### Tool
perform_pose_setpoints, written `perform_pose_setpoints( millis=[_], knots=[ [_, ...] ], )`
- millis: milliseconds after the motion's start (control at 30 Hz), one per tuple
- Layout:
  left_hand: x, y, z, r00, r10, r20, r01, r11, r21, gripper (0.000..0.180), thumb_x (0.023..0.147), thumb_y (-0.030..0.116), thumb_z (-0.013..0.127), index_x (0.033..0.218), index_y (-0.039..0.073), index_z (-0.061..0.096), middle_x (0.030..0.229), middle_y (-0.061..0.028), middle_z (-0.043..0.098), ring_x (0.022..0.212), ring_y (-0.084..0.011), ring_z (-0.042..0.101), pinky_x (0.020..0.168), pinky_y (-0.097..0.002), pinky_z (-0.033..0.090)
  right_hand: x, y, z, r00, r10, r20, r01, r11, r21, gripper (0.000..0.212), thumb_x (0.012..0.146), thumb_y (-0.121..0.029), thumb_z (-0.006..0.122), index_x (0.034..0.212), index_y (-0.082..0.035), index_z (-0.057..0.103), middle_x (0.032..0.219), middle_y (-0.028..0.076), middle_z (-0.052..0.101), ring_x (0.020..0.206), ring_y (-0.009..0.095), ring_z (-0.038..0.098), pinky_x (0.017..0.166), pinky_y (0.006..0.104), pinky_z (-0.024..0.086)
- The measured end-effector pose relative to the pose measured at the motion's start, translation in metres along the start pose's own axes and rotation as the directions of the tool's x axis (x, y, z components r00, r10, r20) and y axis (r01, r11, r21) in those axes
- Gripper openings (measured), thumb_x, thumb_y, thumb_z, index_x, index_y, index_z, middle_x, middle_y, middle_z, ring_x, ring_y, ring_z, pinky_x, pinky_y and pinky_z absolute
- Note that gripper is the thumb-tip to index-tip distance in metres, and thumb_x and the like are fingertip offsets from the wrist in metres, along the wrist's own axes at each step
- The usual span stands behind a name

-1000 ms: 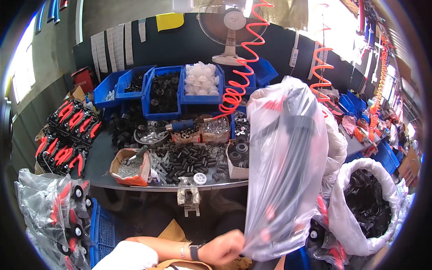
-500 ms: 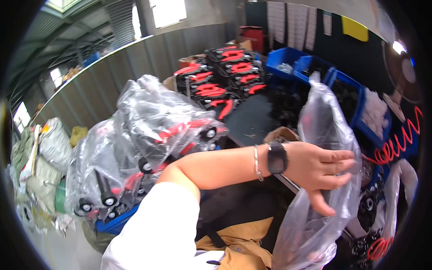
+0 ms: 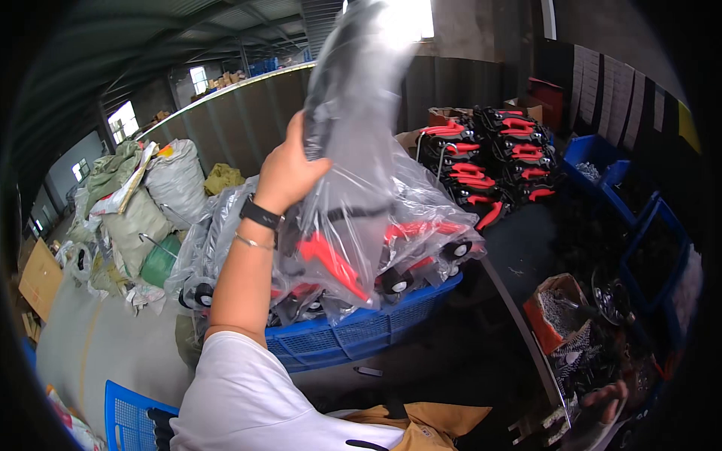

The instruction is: The person assembles a mechanical structural assembly using a pneumatic power tool and a hand crimper, joining tubular parts, springs, washers, plastic fittings, and screws.

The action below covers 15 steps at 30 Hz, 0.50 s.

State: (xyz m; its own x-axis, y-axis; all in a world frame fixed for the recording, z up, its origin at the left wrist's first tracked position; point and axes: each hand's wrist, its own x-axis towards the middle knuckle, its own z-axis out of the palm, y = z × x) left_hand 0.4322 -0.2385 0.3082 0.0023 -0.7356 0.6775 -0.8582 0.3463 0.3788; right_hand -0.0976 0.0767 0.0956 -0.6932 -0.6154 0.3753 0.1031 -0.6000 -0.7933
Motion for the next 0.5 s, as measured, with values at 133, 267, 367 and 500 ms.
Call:
perform_pose_setpoints(
  millis=[133, 267, 367, 500],
  knots=[
    [0.006, -0.187, 0.056, 0.918, -0.367, 0.152, 0.397, 0.858, -0.327, 0.094, 0.066, 0.022, 0.075, 0.139, -0.011, 0.026, 0.127, -0.0295, 0.054, 0.116, -0.038, 0.057, 0.097, -0.0376, 0.045, -0.022, 0.029, 0.046, 0.981, 0.126, 0.15, -0.087, 0.966, -0.242, 0.037, 0.094, -0.032, 0.06, 0.119, -0.005, 0.054, 0.084, 0.001, 0.05, 0.068, 0.009, 0.049, 0.062, 0.0216, 0.039],
    [-0.025, -0.252, 0.093, 0.743, -0.595, 0.305, 0.663, 0.717, -0.215, 0.103, 0.065, 0.018, 0.077, 0.143, -0.012, 0.017, 0.14, -0.0299, 0.041, 0.129, -0.0366, 0.045, 0.106, -0.037, 0.039, -0.034, 0.032, 0.063, 0.967, 0.179, 0.182, -0.134, 0.964, -0.231, 0.039, 0.093, -0.032, 0.061, 0.119, -0.005, 0.054, 0.082, 0.002, 0.05, 0.067, 0.011, 0.05, 0.06, 0.0229, 0.04],
    [-0.04, -0.246, 0.12, 0.64, -0.684, 0.35, 0.761, 0.628, -0.163, 0.104, 0.066, 0.017, 0.075, 0.144, -0.011, 0.014, 0.14, -0.0287, 0.04, 0.128, -0.0366, 0.045, 0.107, -0.0382, 0.037, -0.045, 0.023, 0.085, 0.961, 0.18, 0.21, -0.117, 0.952, -0.282, 0.04, 0.092, -0.031, 0.062, 0.118, -0.003, 0.053, 0.082, 0.004, 0.05, 0.069, 0.012, 0.051, 0.061, 0.024, 0.042],
    [-0.049, -0.26, 0.125, 0.635, -0.678, 0.371, 0.763, 0.626, -0.162, 0.102, 0.068, 0.016, 0.076, 0.146, -0.005, 0.015, 0.138, -0.023, 0.044, 0.127, -0.0343, 0.047, 0.106, -0.0406, 0.039, -0.054, 0.027, 0.096, 0.921, 0.282, 0.268, -0.21, 0.94, -0.268, 0.041, 0.09, -0.029, 0.064, 0.116, 0.0, 0.052, 0.082, 0.007, 0.05, 0.071, 0.015, 0.053, 0.064, 0.0252, 0.045]
  ],
)
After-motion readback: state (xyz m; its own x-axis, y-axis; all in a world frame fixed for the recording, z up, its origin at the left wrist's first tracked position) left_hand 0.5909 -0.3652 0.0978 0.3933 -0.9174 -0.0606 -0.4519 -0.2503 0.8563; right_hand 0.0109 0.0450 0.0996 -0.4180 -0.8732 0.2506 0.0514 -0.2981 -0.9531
